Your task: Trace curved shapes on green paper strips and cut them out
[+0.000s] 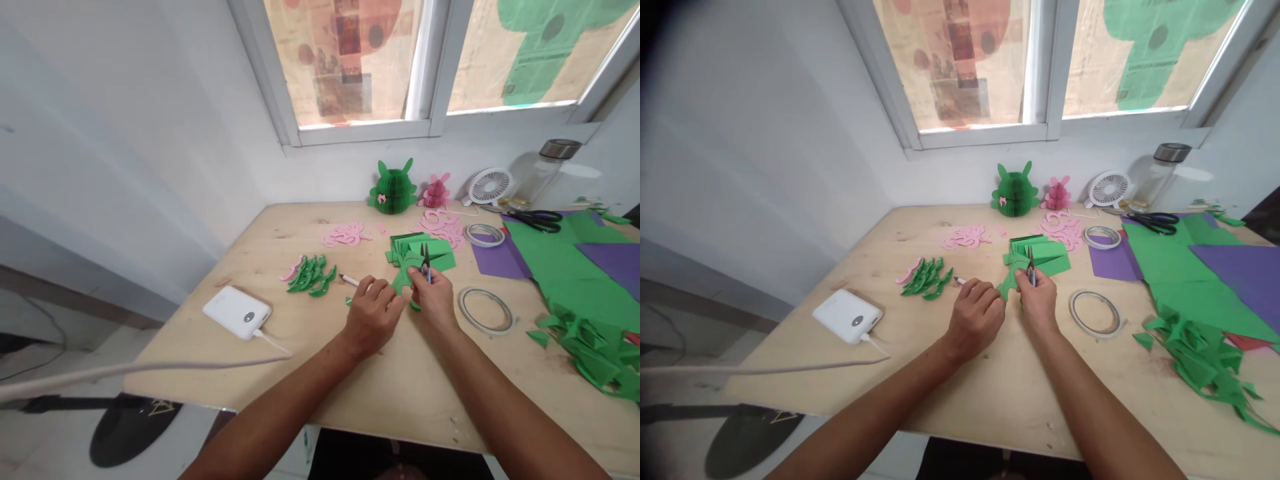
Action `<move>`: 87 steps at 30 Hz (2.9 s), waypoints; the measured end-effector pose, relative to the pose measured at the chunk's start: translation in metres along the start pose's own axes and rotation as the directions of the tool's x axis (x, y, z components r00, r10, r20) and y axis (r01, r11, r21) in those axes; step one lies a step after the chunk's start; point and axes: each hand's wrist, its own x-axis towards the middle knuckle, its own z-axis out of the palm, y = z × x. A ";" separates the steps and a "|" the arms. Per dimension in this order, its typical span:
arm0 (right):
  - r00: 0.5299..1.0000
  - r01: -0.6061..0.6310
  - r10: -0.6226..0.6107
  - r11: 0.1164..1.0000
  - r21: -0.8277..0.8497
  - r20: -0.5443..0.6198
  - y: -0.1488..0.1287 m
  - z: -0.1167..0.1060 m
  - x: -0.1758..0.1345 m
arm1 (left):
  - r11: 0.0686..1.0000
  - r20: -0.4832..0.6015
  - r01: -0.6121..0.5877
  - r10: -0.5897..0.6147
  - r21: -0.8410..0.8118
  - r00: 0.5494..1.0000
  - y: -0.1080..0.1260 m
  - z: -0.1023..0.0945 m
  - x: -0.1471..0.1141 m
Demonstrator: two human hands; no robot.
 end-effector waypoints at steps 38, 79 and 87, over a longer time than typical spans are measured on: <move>0.993 -0.098 0.092 0.992 0.082 0.074 -0.016 0.004 -0.006 | -0.481 0.854 0.708 -0.350 -0.517 0.386 -0.031 0.004 0.009; 0.981 -0.186 0.164 0.949 0.253 0.107 -0.016 0.004 -0.009 | -0.689 0.813 0.441 -0.421 -0.574 0.402 -0.032 -0.001 0.014; 0.967 -0.247 0.205 0.905 0.346 0.154 -0.018 0.005 -0.013 | -0.702 0.816 0.427 -0.422 -0.570 0.396 -0.014 0.007 0.013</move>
